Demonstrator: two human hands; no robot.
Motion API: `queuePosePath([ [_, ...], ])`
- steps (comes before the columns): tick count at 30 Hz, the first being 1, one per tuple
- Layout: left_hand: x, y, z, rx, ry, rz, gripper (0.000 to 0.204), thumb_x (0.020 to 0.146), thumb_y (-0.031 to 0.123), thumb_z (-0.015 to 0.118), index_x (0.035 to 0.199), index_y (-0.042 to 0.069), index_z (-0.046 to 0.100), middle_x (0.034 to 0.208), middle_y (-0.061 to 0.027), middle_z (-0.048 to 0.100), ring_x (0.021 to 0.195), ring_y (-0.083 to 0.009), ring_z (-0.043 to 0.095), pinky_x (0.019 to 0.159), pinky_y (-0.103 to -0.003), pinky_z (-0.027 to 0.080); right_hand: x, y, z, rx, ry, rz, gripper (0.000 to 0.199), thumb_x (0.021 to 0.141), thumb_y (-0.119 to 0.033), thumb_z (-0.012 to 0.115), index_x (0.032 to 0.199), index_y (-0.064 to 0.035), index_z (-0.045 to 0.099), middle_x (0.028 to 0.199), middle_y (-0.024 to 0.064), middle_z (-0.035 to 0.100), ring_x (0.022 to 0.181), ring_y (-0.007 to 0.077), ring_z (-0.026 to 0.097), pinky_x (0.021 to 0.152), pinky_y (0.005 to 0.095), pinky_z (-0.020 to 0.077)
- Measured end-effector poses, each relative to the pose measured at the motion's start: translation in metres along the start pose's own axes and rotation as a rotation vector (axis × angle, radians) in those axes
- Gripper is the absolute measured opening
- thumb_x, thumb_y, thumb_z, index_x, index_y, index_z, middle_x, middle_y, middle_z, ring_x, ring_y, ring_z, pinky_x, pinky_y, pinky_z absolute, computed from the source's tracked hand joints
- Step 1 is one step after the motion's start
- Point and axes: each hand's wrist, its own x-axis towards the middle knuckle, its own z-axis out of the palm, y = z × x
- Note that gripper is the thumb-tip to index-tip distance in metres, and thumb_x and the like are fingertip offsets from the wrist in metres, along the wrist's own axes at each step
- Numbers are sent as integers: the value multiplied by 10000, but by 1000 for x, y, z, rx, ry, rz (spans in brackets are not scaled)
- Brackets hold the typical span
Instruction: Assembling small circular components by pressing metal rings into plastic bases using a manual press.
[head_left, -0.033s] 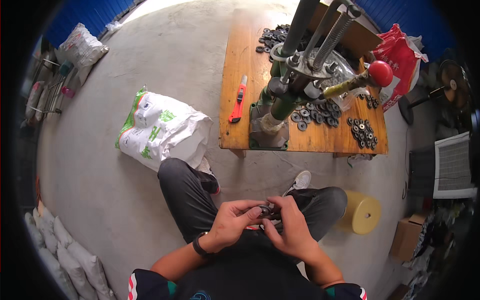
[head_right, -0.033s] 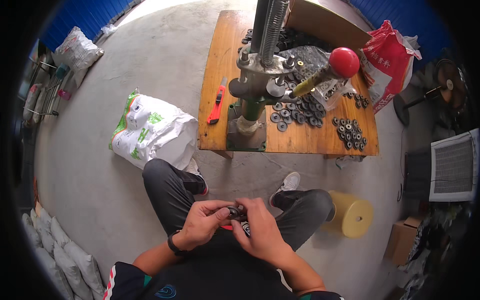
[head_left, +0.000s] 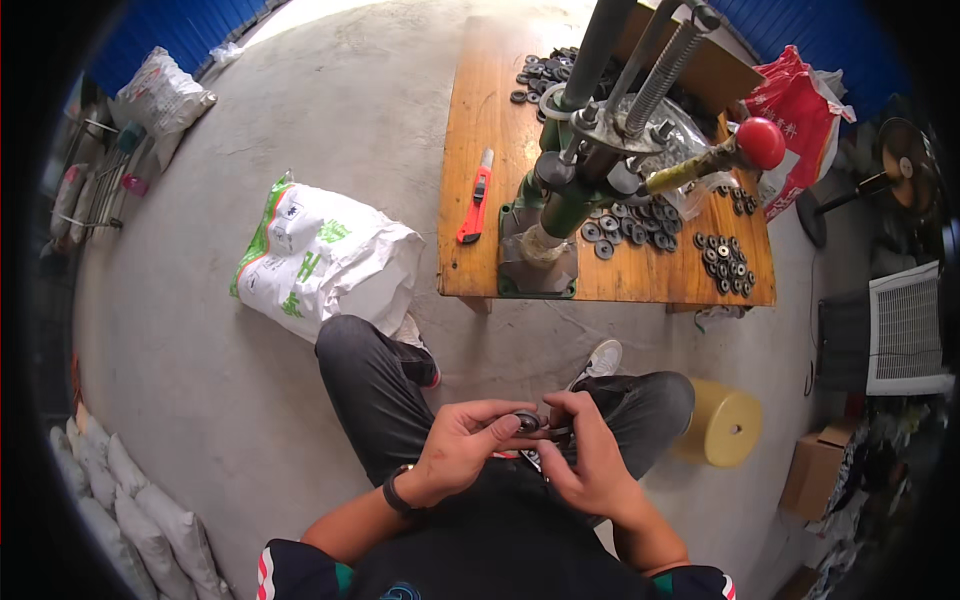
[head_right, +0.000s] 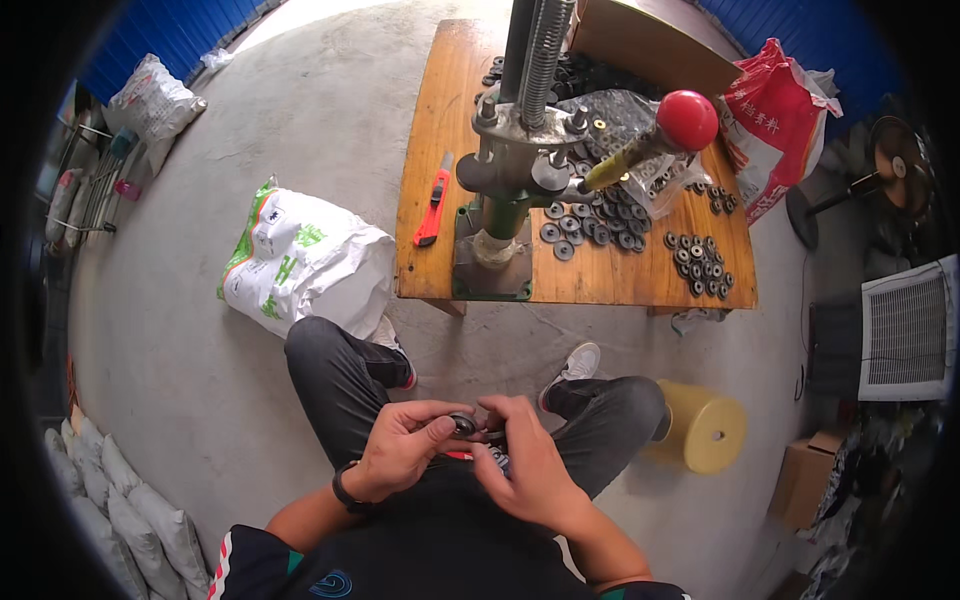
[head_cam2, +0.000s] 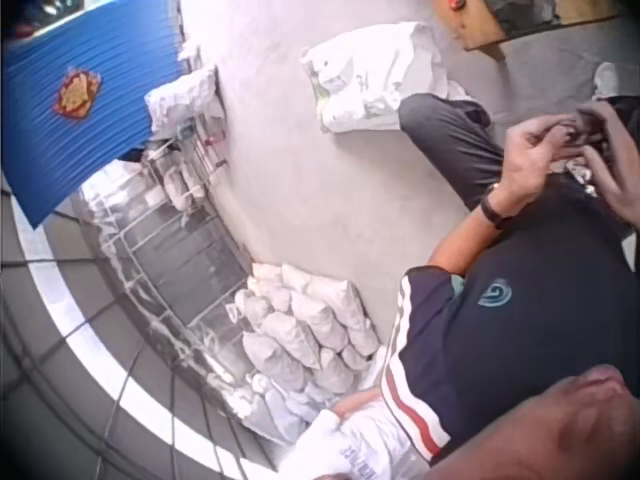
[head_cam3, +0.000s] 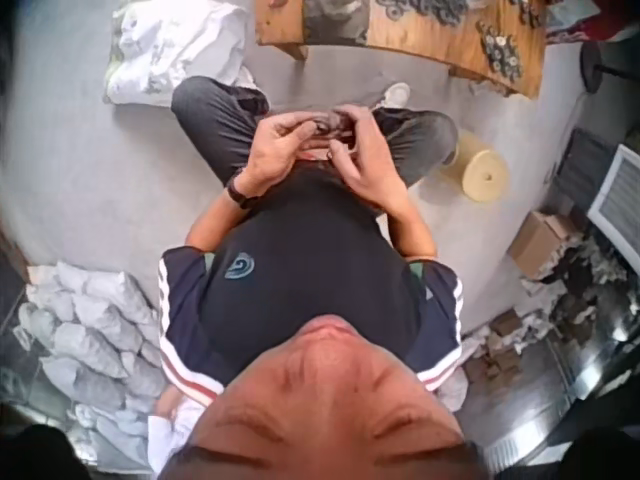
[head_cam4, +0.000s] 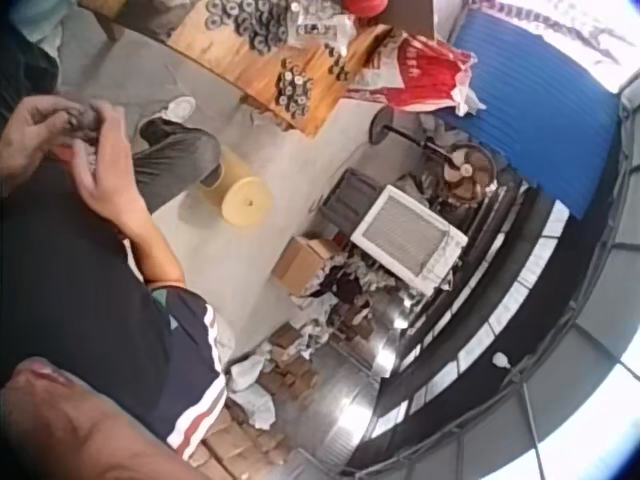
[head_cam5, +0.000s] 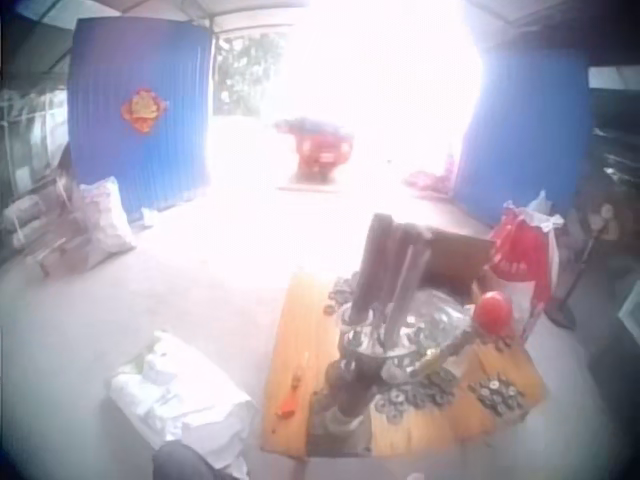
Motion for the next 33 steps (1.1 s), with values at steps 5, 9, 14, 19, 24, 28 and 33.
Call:
queuePosePath([
  [5,-10,11,11,-31,-46,99,359,1103,142,637,1360,-107,654,1322,-226,727,1243,-315,720,1047,-415,610,-20,8,-13,453,49,-1,212,981,63,677,1187,18,653,1106,159,674,874,212,690,763,328,577],
  [9,-19,10,19,-48,-32,162,287,1076,42,637,1308,-120,684,1314,-270,714,1224,-346,719,1077,-453,599,-21,-3,-20,262,21,-182,211,903,64,772,1092,-5,707,1062,143,711,864,210,717,733,327,600],
  [14,-20,11,12,296,-87,314,240,1013,9,706,1230,-80,756,1268,-219,741,1157,-283,725,1021,-383,583,-17,-13,-9,228,175,-237,279,792,67,843,1030,-35,738,960,120,738,822,234,733,693,322,593],
  [19,-23,29,20,534,-153,406,269,989,46,747,1236,-56,768,1217,-201,761,1127,-269,726,993,-363,568,-17,-14,-17,169,142,-247,286,776,53,846,1022,-22,721,951,130,740,844,249,727,721,324,581],
  [24,-23,34,22,599,-205,520,295,950,47,785,1229,-49,770,1210,-209,763,1101,-292,737,960,-363,575,-20,-17,-12,242,219,-131,278,808,16,859,1053,-20,732,951,128,735,831,237,711,717,328,571],
  [28,-22,37,25,640,-239,582,319,902,-6,817,1217,-26,772,1213,-178,767,1091,-280,756,929,-349,598,-17,-24,-15,151,200,-134,316,829,-1,858,1117,-2,729,951,123,734,834,233,714,710,333,588],
  [33,-22,36,26,784,-196,671,353,835,-59,837,1180,-9,784,1128,-173,799,993,-289,796,827,-343,638,-11,-23,-11,69,166,-252,391,837,-4,806,1216,12,710,1045,179,754,845,296,768,699,353,618],
])
